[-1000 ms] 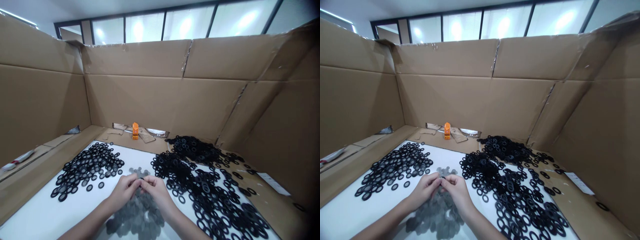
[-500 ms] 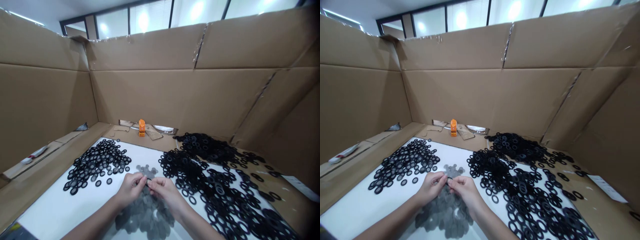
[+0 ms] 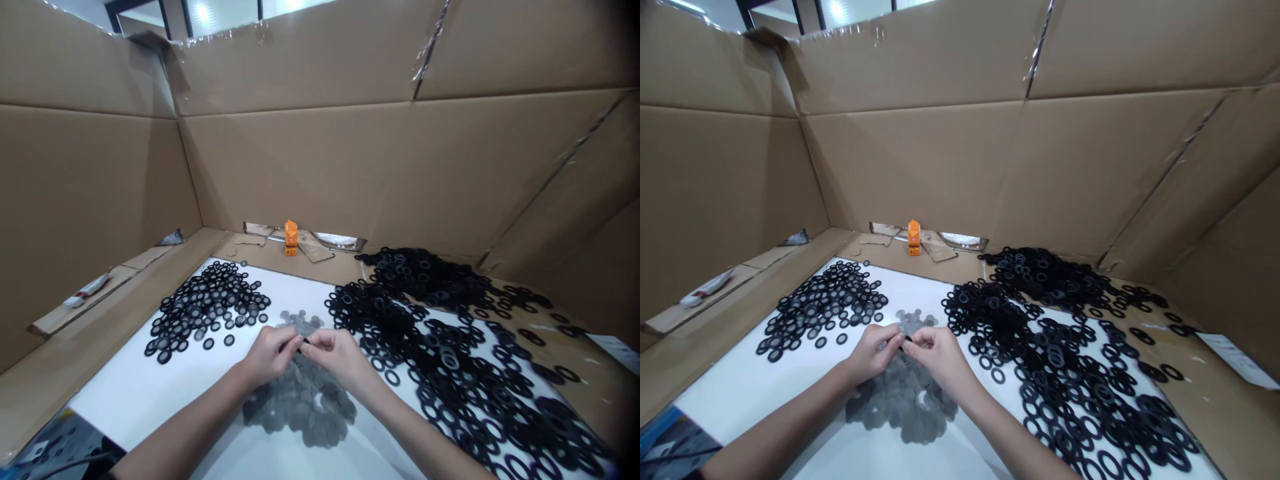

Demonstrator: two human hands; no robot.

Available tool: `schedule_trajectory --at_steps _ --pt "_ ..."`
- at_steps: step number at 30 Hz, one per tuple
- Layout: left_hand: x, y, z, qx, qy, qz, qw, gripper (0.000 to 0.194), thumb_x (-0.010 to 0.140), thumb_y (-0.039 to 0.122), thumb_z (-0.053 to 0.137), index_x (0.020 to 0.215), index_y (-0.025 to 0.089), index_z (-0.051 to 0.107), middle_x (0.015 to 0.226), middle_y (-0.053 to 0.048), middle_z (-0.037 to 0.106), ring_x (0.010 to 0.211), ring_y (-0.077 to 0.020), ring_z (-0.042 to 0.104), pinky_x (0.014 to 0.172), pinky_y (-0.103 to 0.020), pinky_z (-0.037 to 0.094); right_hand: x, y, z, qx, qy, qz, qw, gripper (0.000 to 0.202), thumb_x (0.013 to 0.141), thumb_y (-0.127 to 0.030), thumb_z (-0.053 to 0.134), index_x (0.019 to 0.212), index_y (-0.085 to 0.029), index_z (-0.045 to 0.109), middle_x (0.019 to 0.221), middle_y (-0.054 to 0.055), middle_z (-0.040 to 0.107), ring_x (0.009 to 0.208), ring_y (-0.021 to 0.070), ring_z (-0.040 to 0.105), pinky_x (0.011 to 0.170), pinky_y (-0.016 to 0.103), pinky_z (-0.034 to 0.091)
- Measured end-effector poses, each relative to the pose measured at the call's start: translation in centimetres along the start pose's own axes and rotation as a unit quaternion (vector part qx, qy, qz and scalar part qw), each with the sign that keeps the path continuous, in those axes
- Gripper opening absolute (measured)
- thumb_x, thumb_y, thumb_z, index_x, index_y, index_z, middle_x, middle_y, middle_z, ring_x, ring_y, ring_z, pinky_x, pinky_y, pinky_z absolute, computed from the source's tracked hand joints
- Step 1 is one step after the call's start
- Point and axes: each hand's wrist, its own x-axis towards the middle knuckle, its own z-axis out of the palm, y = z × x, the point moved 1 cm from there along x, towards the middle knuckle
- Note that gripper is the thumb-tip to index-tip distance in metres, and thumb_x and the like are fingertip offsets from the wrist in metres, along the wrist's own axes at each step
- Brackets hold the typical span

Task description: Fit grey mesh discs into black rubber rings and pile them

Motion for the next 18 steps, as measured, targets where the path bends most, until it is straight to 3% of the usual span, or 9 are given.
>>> schedule_trajectory --at_steps 4,7,11,14,16,18 --pt "-0.1 0.6 -0.7 -0.015 -0.023 -0.007 1.000 0.037 0.092 0.034 0.038 0.058 0.018 0.038 0.051 0.004 0.035 0.047 -0.0094 0.037 0.050 -0.023 0.029 -0.5 -1.1 -0.5 -0.086 0.023 -0.018 0.996 0.018 0.071 -0.030 0.063 0.059 -0.017 0.064 0.051 -0.003 0.051 0.049 0.0110 0.039 0.048 0.024 0.028" --pt "-0.4 1.0 -1.3 -0.045 -0.021 -0.016 0.999 0.033 0.092 0.032 0.039 0.063 0.017 0.045 0.056 0.002 0.045 0.052 -0.0103 0.044 0.053 -0.022 0.034 -0.7 -1.7 -0.2 -0.089 0.037 -0.020 0.995 0.014 0.071 -0.029 0.064 0.065 -0.017 0.066 0.054 -0.002 0.054 0.049 0.0109 0.041 0.049 0.024 0.030" --pt "-0.7 1.2 -1.3 -0.089 0.059 -0.048 0.993 0.028 0.091 0.030 0.042 0.066 0.018 0.047 0.054 0.004 0.045 0.051 -0.0098 0.044 0.052 -0.021 0.035 -0.3 -1.6 0.6 0.045 0.018 0.017 0.999 0.019 0.069 -0.034 0.068 0.071 -0.015 0.067 0.061 -0.001 0.058 0.052 0.0110 0.048 0.052 0.024 0.036" --pt "-1.0 1.2 -0.8 -0.110 0.110 -0.082 0.984 0.028 0.091 0.031 0.044 0.066 0.018 0.044 0.052 0.005 0.043 0.047 -0.0093 0.042 0.049 -0.021 0.033 -0.2 -1.2 1.3 0.191 0.018 0.063 0.979 0.026 0.066 -0.038 0.074 0.075 -0.014 0.067 0.066 -0.001 0.058 0.056 0.0102 0.050 0.056 0.023 0.039" --pt "-1.1 1.2 -0.4 -0.130 0.114 -0.098 0.980 0.030 0.091 0.033 0.043 0.065 0.019 0.041 0.052 0.005 0.041 0.046 -0.0089 0.040 0.048 -0.021 0.032 -0.4 -1.0 1.7 0.264 0.015 0.089 0.960 0.028 0.066 -0.038 0.074 0.077 -0.014 0.067 0.067 -0.001 0.055 0.055 0.0084 0.046 0.054 0.022 0.037" --pt "-1.2 1.2 -0.1 -0.154 0.078 -0.099 0.980 0.033 0.092 0.034 0.042 0.063 0.019 0.039 0.051 0.005 0.041 0.046 -0.0090 0.040 0.049 -0.021 0.033 -0.6 -1.0 1.9 0.290 0.013 0.095 0.952 0.027 0.069 -0.039 0.073 0.075 -0.014 0.066 0.063 -0.003 0.051 0.052 0.0071 0.040 0.051 0.021 0.032"
